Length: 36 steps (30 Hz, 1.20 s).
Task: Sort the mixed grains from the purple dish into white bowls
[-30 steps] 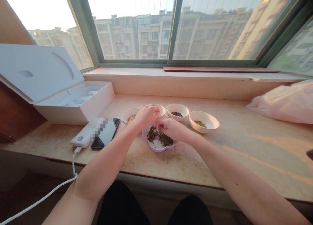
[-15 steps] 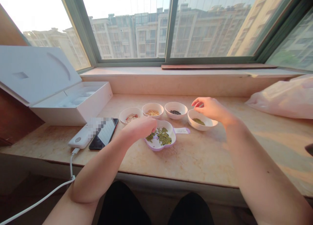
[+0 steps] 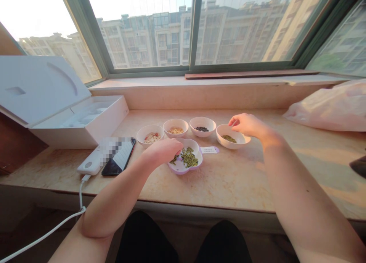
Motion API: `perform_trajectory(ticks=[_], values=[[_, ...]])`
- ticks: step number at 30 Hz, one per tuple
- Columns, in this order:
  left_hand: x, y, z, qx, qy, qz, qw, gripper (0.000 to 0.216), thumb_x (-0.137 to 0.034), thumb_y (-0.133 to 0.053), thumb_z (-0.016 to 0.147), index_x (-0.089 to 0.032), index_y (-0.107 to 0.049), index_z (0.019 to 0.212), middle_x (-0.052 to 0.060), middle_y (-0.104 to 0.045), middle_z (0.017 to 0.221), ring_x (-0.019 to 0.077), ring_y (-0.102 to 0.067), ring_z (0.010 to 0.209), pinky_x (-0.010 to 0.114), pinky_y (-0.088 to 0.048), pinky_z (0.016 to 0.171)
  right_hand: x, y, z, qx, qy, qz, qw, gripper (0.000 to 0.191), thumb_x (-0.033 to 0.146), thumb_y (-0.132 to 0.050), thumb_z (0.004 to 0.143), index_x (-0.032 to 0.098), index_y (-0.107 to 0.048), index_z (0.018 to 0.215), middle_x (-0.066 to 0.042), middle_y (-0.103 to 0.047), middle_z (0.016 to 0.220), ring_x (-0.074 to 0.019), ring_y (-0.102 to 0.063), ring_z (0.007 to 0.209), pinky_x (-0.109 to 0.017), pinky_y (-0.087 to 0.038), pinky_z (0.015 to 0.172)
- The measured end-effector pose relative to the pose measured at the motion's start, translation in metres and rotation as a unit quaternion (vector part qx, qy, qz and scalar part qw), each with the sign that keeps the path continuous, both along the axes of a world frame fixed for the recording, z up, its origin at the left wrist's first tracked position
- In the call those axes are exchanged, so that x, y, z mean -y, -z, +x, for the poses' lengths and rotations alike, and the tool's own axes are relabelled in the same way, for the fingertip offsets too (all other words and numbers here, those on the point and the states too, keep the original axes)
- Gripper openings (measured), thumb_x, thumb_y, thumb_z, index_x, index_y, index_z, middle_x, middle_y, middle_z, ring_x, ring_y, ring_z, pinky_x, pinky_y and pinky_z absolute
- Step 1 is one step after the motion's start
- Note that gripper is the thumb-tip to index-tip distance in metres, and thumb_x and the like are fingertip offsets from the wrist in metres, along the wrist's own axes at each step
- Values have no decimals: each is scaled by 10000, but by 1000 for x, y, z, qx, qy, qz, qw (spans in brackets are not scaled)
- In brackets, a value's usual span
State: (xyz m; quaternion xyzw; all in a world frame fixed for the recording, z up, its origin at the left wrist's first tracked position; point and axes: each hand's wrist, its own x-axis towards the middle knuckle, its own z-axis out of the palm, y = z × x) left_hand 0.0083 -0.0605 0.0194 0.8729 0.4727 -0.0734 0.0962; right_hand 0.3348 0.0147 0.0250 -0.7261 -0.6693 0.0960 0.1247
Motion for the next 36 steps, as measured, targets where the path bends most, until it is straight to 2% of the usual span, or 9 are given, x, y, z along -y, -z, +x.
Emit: perform_trajectory(ticks=[6, 12, 15, 17, 22, 24, 29, 33, 36], values=[[-11, 13, -7, 85, -14, -3, 996, 153, -57, -590, 780, -194, -630, 724, 19, -641, 716, 165, -541, 683, 294, -352, 648, -8, 8, 9, 2, 4, -5, 1000, 195, 173, -690, 727, 220, -809, 874, -73, -814, 977, -214, -722, 791, -298, -521, 623], [-14, 14, -4, 74, 26, 13, 997, 189, -16, -555, 794, -188, -632, 771, 28, -682, 830, 159, -559, 735, 288, -347, 666, -5, 6, 5, 20, -14, 8, 1000, 128, 235, -725, 742, 237, -809, 839, -80, -813, 963, -225, -717, 780, -307, -519, 616], [-16, 10, -3, 67, 40, 25, 997, 318, 29, -476, 811, -205, -676, 889, 19, -718, 962, 164, -593, 825, 280, -375, 696, 2, 2, -5, 22, -4, 13, 1000, 148, 274, -705, 798, 240, -815, 890, -98, -811, 1027, -246, -722, 838, -322, -514, 641], [-15, 4, -4, 51, 20, 28, 998, 368, 42, -453, 824, -217, -687, 940, 15, -721, 1010, 165, -599, 849, 276, -383, 690, 7, 0, -15, 20, -5, 21, 1000, 170, 286, -683, 830, 244, -816, 927, -100, -807, 1059, -259, -722, 891, -333, -514, 677], [0, -11, -5, -16, -29, 23, 999, 269, 5, -509, 828, -179, -705, 840, 58, -721, 911, 181, -588, 748, 304, -399, 669, 22, 2, -49, 1, -43, 62, 997, 186, 307, -636, 895, 265, -799, 975, -73, -800, 1080, -261, -716, 946, -333, -497, 750], [8, -11, -1, -34, -34, 18, 999, 268, 14, -509, 829, -157, -715, 829, 87, -731, 884, 199, -615, 755, 312, -407, 662, 29, 2, -62, -15, -80, 66, 995, 179, 316, -622, 916, 253, -785, 952, -75, -800, 1038, -255, -713, 935, -326, -484, 743], [17, -2, 7, -17, -21, 22, 999, 288, 3, -505, 876, -128, -757, 918, 157, -753, 1001, 249, -693, 874, 310, -472, 709, 46, 0, -84, -18, -142, 71, 987, 198, 332, -585, 954, 251, -764, 934, -58, -794, 964, -252, -691, 912, -319, -442, 699], [16, -2, 8, -32, -18, 19, 999, 299, -27, -497, 905, -135, -758, 1002, 146, -754, 1042, 256, -709, 928, 316, -508, 768, 49, 2, -90, -4, -159, 72, 985, 188, 318, -588, 958, 244, -759, 935, -38, -794, 987, -234, -677, 932, -311, -407, 666], [12, -4, 8, -66, -14, 11, 998, 324, 0, -464, 896, -137, -728, 1025, 128, -748, 1102, 237, -696, 936, 307, -493, 747, 50, 2, -93, -3, -166, 56, 984, 186, 320, -597, 965, 242, -763, 931, -21, -791, 976, -209, -672, 896, -306, -401, 658]])
